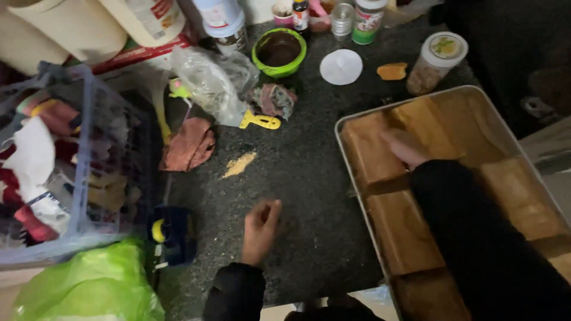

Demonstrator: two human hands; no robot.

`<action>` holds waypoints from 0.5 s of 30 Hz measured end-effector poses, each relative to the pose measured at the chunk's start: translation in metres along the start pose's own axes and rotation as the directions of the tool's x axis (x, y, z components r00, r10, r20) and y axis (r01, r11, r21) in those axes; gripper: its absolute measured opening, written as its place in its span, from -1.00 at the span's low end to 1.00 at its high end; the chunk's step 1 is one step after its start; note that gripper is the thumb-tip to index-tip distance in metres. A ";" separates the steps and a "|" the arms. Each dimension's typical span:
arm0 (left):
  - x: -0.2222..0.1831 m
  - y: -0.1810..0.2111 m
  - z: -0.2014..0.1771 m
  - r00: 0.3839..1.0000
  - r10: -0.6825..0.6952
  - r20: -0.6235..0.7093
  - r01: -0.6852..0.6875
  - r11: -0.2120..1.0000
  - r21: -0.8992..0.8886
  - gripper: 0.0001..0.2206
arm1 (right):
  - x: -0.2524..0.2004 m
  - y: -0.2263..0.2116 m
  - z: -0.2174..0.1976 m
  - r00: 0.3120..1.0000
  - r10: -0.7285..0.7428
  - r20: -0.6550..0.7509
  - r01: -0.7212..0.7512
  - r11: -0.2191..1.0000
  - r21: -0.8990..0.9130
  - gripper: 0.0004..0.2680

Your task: Packaging individual loaves of bread into plastic bags and sealing them with tape.

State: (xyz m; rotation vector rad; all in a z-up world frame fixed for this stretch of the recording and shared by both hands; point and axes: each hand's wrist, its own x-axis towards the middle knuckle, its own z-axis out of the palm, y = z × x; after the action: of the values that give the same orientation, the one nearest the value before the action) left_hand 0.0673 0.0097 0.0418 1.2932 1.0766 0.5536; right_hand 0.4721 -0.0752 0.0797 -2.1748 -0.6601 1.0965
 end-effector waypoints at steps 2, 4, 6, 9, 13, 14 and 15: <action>0.015 0.012 0.015 0.999 -0.027 0.040 0.023 0.994 0.111 -0.73 | -0.025 -0.011 -0.002 0.986 -0.166 -0.009 0.165 0.985 -0.054 -0.42; 0.038 0.026 0.036 0.995 0.063 0.082 -0.076 0.983 0.168 -0.73 | 0.020 0.047 -0.006 0.959 -0.259 -0.111 0.265 0.963 0.040 -0.49; 0.064 0.049 0.060 0.979 0.160 0.129 -0.186 0.956 0.226 -0.72 | 0.032 0.088 -0.009 0.911 -0.342 -0.228 0.376 0.918 0.126 -0.55; 0.107 0.084 0.114 0.915 0.317 0.248 -0.385 0.870 0.309 -0.73 | -0.005 0.124 -0.015 0.912 -0.307 -0.271 0.362 0.914 0.182 -0.56; 0.177 0.088 0.223 0.739 0.554 0.385 -0.668 0.679 0.305 -0.71 | -0.039 0.137 -0.018 0.917 -0.227 -0.328 0.331 0.892 0.307 -0.56; 0.194 0.088 0.251 0.672 0.608 0.423 -0.735 0.616 0.284 -0.67 | -0.041 0.131 -0.016 0.918 -0.206 -0.339 0.326 0.879 0.349 -0.56; 0.200 0.086 0.264 0.665 0.607 0.435 -0.740 0.614 0.274 -0.67 | -0.044 0.124 -0.013 0.916 -0.196 -0.351 0.323 0.879 0.351 -0.56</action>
State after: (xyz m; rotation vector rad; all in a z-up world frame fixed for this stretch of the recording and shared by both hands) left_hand 0.4046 0.0697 0.0365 2.1485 0.3998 0.6684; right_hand 0.4788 -0.1935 0.0215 -1.7798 -0.5149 0.6597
